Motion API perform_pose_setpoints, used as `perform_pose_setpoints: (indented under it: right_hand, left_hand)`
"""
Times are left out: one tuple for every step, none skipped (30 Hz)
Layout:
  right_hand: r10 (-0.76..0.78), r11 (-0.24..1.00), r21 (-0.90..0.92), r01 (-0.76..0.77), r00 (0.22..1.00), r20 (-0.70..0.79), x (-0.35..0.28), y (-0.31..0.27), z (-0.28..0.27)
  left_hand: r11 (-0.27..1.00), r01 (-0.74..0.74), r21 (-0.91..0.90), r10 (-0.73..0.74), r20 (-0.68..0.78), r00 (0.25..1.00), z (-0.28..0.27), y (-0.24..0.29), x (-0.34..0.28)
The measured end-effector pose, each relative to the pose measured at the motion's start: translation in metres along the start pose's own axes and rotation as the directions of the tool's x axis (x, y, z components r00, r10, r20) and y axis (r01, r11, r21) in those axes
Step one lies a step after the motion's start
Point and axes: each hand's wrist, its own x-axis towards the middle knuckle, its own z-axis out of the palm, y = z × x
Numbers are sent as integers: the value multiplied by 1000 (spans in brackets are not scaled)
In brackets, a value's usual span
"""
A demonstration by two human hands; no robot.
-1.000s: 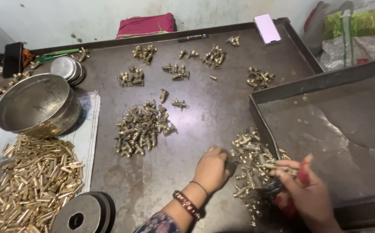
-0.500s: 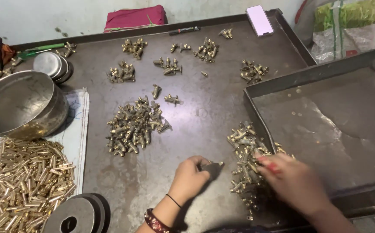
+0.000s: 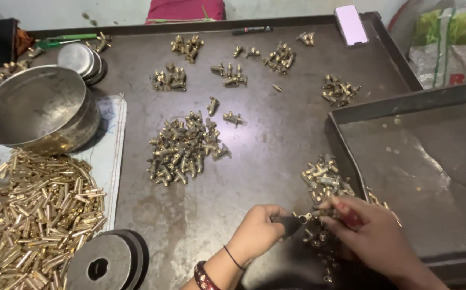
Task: Assembling small brass fittings by inserting components using pliers.
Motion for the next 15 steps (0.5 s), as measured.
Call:
perform_pose_setpoints:
  right_hand:
    - [3,1000,-4,-3,1000,-4,-1,-2,0]
    - [49,999,7,-50,997,60,-3,-3,-1]
    - [92,995,19,-95,988,125,-3,-6,0]
    - [91,995,18,-94,988,122,-4,-3,0]
    - [55,998,-15,-54,987,149,-5,-1,2]
    - [20,999,-47,-12,984,178,-6,1,4]
    - [17,999,-43,-10,984,177,-6,2,3]
    - [20,1000,15,-23,985,173,-5,5,2]
    - [26,997,74,-39,985,170,-5,7,1]
    - [26,996,77,-40,985,170,-5,10,-7]
    - [82,985,141,-96,991,102,-3,13,-17]
    - [141,967,208,-146,989,37,-1,16,-28]
    - [136,967,213,-140,990,31,0,21,-35]
    - [199,961,206,-184,979,-53,1,27,-43]
    - [260,953,198,-230,956,-137,2,33,-52]
  left_hand:
    - [1000,-1,-1,1,6,1000,1,1,1]
    - [1000,-23,9,22,19,1000,3,2,1]
    - [999,-45,21,44,28,999,3,4,1]
    - [999,-47,21,47,30,998,5,8,-1]
    - [998,-52,47,50,28,998,6,11,-5]
    - [996,-56,74,54,25,998,7,15,-9]
    - [995,-56,77,55,23,998,7,17,-9]
    - [995,-47,93,46,19,999,7,19,-10]
    - [994,-35,108,33,17,999,7,20,-11]
    - [993,-32,111,31,16,999,5,24,-11]
    - [990,-25,141,24,8,1000,4,29,-10]
    - [985,-18,172,18,-1,1000,3,34,-9]
    - [984,-23,179,24,-3,1000,-11,33,1]
    - [895,-108,432,146,-55,988,-24,33,10]
    - [738,-164,655,277,-73,958,-36,32,20]
